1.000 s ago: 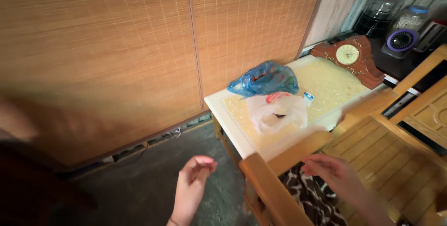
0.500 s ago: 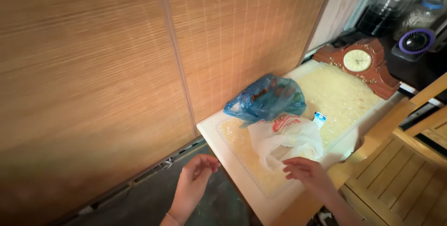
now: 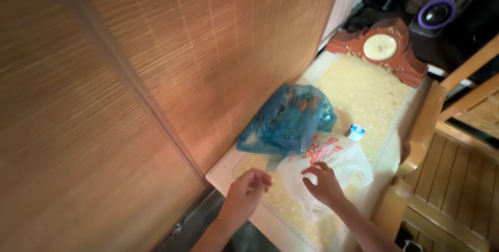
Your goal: Tidying up a home by moving chairs, gathering snacks and fruit into a bag, and wiping a table with a cloth.
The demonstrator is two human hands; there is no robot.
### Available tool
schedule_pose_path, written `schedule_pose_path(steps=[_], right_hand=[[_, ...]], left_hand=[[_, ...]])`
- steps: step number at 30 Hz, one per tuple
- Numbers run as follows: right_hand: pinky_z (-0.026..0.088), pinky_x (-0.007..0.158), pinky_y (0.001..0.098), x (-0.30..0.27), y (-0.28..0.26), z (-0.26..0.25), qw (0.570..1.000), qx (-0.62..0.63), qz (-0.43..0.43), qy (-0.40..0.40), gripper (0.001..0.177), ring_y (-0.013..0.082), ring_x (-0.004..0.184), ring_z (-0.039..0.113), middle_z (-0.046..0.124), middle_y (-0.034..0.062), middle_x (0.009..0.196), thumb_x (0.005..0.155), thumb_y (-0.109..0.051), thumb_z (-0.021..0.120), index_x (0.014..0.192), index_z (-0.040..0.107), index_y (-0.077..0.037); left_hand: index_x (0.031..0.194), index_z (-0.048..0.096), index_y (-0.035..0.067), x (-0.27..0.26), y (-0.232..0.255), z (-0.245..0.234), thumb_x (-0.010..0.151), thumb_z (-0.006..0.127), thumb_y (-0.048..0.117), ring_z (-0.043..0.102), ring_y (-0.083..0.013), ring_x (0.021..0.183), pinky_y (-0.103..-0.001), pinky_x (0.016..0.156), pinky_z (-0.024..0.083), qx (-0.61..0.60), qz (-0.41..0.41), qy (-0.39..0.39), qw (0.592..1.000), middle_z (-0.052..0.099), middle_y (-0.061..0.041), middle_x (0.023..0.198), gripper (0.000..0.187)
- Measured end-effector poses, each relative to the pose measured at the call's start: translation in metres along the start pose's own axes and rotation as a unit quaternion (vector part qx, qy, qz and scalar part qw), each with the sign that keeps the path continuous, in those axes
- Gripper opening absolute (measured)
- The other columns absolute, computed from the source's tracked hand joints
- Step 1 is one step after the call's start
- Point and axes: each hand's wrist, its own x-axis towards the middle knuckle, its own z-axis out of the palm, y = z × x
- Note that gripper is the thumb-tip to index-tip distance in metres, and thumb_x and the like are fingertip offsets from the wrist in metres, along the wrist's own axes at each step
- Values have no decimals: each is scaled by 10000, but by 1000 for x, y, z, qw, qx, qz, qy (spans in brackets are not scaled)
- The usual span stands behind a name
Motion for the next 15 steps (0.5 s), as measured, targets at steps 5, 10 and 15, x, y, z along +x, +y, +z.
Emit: schedule_pose_path(steps=[5,10,15], right_hand=[[368,1145,581,66,-4,72,971,-235,26,-48,376,436,1476,310,296,135,1627,822,-443,718,1192,718,-374],[72,1232,723,114,8,109,936,-339,-6,-93,110,455,1583,-16,21,99,1726,816,-473,706,855,765,-389],[234,1182,766,200,137,123,940,-288,161,-89,266,279,1312,465,557,53,1305,954,-326,542,1090,753,-238]], left_hand=[[904,691,145,69,1,-13,846,505,90,763,-97,919,-256,836,616,56,-34,-15,998,795,23,974,202],[935,682,180,109,-18,-20,889,488,124,755,-89,1002,-274,912,596,96,-87,-53,990,794,51,1009,207],[972,703,247,147,-36,-28,895,522,155,766,-74,938,-224,895,579,121,-202,-46,971,822,101,1027,217]])
